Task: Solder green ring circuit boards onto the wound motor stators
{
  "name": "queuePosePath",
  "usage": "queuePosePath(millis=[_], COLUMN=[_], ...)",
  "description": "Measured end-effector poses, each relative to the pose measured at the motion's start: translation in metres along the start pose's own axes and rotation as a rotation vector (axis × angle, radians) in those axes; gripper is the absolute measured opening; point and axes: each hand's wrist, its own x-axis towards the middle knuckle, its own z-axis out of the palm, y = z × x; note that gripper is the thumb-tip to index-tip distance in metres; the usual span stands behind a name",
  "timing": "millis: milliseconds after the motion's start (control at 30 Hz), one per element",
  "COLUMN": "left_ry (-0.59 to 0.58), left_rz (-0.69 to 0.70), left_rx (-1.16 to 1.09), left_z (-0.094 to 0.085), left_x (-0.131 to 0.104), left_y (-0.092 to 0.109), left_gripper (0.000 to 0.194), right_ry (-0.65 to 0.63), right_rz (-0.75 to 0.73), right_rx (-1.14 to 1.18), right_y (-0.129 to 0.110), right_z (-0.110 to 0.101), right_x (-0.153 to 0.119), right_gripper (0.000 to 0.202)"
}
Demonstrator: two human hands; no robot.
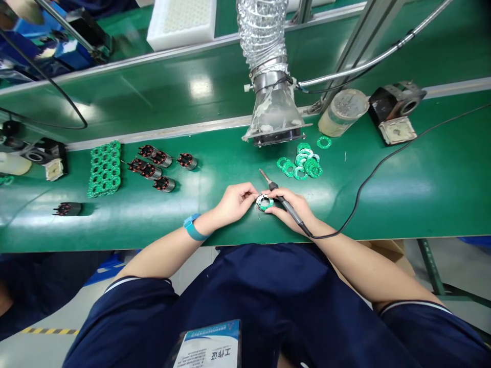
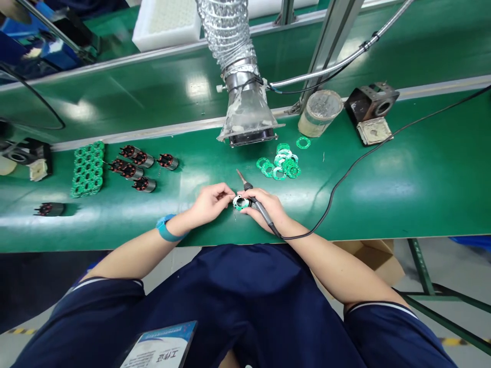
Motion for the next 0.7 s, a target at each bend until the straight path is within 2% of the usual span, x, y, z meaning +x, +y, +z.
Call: queuePosePath(millis=[100,167,300,467,533,633,700], left_ry=[0.186,0.239,0.171,0.05,0.083,0.18,0.201], left_rz=[0.123,0.19,0.285,0.27,0.232,0.155,0.144], left_rx=[0.001,-0.03,-0.035,0.013,0.067,0.08,0.05], left_z=[0.017,0.025,0.025,0.014,0.015,0.02,0.023], left_x=[-0.012,-0.019,-0.03,-0.036,-0.036,-0.036,-0.037], left_y=[-0.013,-0.018,-0.019,-0.013,-0.011,-0.009,-0.008], left_gripper=[0.019,0.019,0.025,0.046,0.045,0.031,0.027], right_ry=[0.027,0.048,0.086,0.09,0.111,0.117,0.107], right_rz=[0.003,-0.02,-0.049,-0.082,-0.099,-0.111,-0.127], right_rx=[-0.012,-0.019,-0.035,-0.072,-0.086,-0.108,-0.113], right_y=[0.0,0.001,0.003,0.006,0.007,0.006,0.005], right_z=[0.003,0.005,0.007,0.008,0.009,0.009,0.008], right_x=[-0.003,-0.005,-0.008,-0.009,-0.01,-0.01,-0.009], right_gripper=[0.033,0.033,0.034,0.034,0.036,0.04,0.04])
